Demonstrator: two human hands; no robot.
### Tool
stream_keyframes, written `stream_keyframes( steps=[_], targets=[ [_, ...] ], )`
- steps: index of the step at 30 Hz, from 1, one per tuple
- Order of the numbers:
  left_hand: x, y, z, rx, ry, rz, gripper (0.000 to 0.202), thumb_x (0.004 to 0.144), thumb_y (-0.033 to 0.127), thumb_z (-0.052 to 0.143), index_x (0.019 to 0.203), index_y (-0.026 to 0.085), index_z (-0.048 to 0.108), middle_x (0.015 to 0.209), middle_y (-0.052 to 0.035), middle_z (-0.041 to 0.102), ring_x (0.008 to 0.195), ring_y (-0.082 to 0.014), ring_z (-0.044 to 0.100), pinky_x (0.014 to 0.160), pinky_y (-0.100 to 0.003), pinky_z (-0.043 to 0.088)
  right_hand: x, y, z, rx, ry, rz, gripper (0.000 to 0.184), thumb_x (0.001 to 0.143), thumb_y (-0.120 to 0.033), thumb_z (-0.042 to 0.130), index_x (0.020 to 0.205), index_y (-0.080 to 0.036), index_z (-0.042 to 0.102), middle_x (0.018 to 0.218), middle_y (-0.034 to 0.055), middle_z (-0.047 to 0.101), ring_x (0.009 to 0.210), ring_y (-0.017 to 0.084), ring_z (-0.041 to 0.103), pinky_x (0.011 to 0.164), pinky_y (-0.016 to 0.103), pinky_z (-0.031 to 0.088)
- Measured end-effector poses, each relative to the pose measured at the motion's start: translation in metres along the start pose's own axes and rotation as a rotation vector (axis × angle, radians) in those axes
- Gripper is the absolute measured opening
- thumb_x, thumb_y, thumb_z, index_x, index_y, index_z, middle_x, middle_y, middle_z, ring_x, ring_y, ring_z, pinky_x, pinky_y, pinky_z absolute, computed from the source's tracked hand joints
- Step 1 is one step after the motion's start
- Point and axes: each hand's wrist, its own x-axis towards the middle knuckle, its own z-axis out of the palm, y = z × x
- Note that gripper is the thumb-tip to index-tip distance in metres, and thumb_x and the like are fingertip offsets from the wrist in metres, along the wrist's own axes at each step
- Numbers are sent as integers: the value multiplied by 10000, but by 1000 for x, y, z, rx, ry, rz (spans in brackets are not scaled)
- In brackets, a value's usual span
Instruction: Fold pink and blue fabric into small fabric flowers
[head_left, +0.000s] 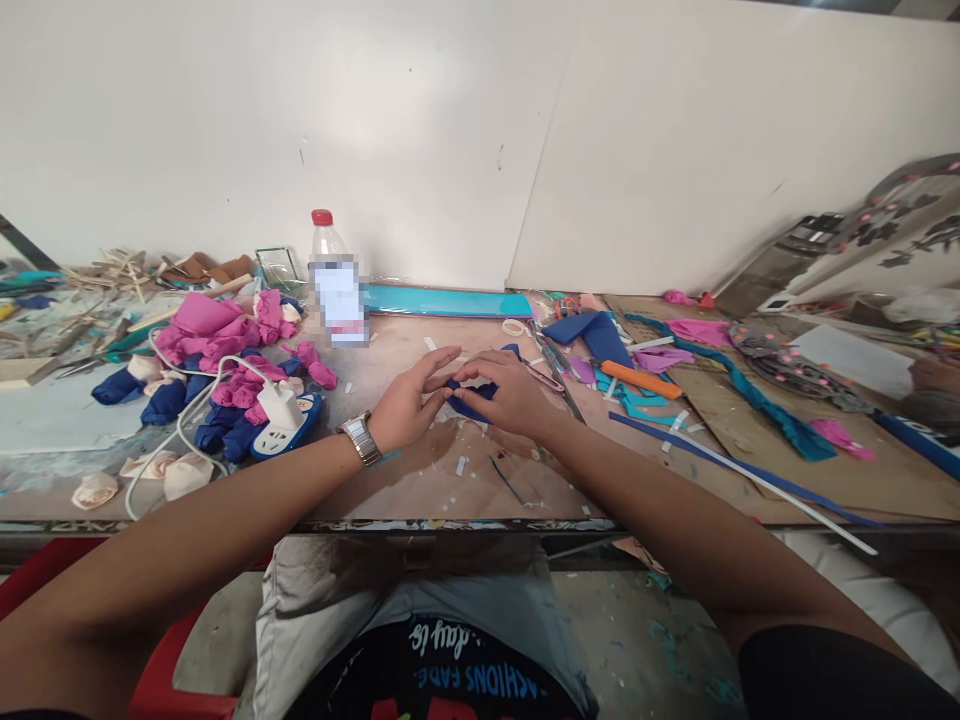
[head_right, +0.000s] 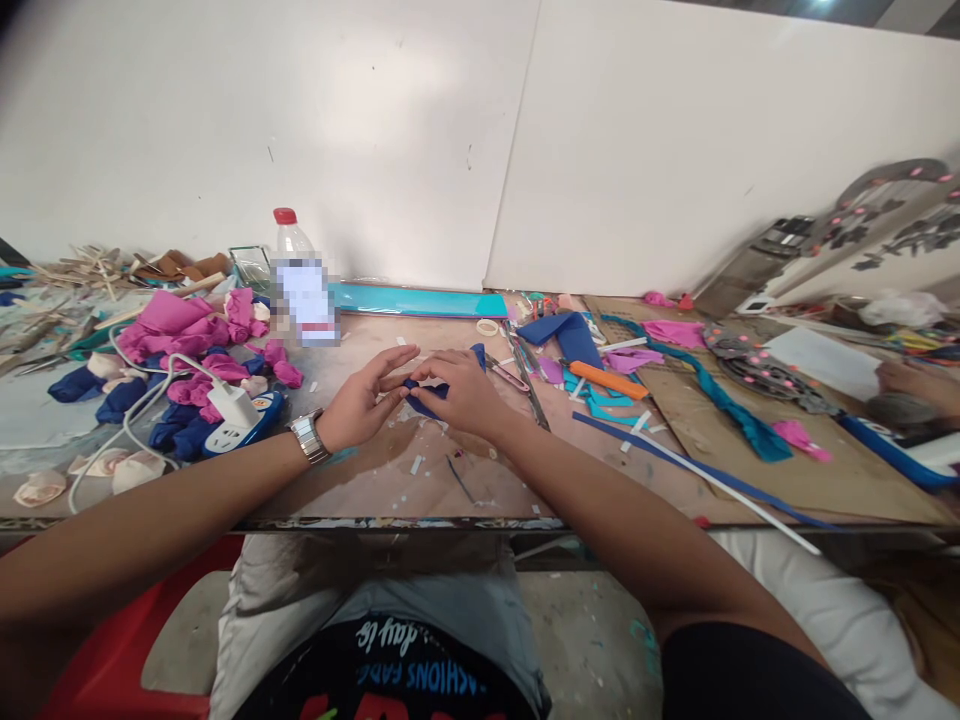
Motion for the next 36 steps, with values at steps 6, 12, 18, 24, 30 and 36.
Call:
stream_keyframes(
  steps=[6, 12, 18, 24, 30, 36],
  targets=[
    [2, -4, 0, 34, 90, -76, 379, 959, 382, 655, 1277, 181, 613, 1276, -149, 691, 1156, -252, 692, 1008, -427, 567, -1, 0, 0, -18, 72, 39, 168, 932, -402, 685, 934, -234, 694, 965, 59, 766, 947, 243, 694, 899, 394, 454],
    [5, -9, -3, 69, 119, -94, 326, 932, 447, 681, 1111, 176, 704, 1114, -101, 739, 1038, -224, 695, 999, -410, 550, -2, 1, 1, -1, 76, 51, 180, 936, -410, 694, 988, -239, 715, 960, 45, 784, 932, 234, 708, 926, 401, 441],
    [5, -9, -6, 70, 129, -99, 320, 964, 463, 630, 1085, 169, 669, 1062, -85, 730, 984, -201, 693, 944, -354, 544, -2, 4, 0, -31, 73, 33, 166, 929, -382, 707, 1012, -241, 735, 961, 39, 795, 949, 247, 715, 929, 409, 423],
    [5, -5, -6, 91, 118, -121, 338, 972, 469, 608, 1082, 156, 673, 1020, -85, 735, 947, -202, 690, 898, -340, 541, -1, 4, -1, -14, 65, 37, 220, 957, -437, 664, 945, -227, 730, 921, 47, 786, 903, 237, 702, 903, 407, 427],
    [5, -2, -7, 142, 103, -116, 341, 980, 463, 591, 1090, 159, 700, 1029, -88, 744, 946, -211, 688, 892, -343, 534, -2, 5, 0, 1, 74, 56, 191, 947, -418, 678, 923, -233, 719, 910, 36, 781, 895, 229, 693, 912, 414, 422],
    [4, 1, -7, 174, 68, -92, 344, 997, 440, 563, 1148, 174, 720, 1060, -78, 761, 950, -212, 694, 893, -341, 535, -2, 5, 0, 22, 71, 74, 159, 933, -387, 688, 904, -231, 707, 901, 32, 776, 887, 227, 688, 896, 406, 428]
  ],
)
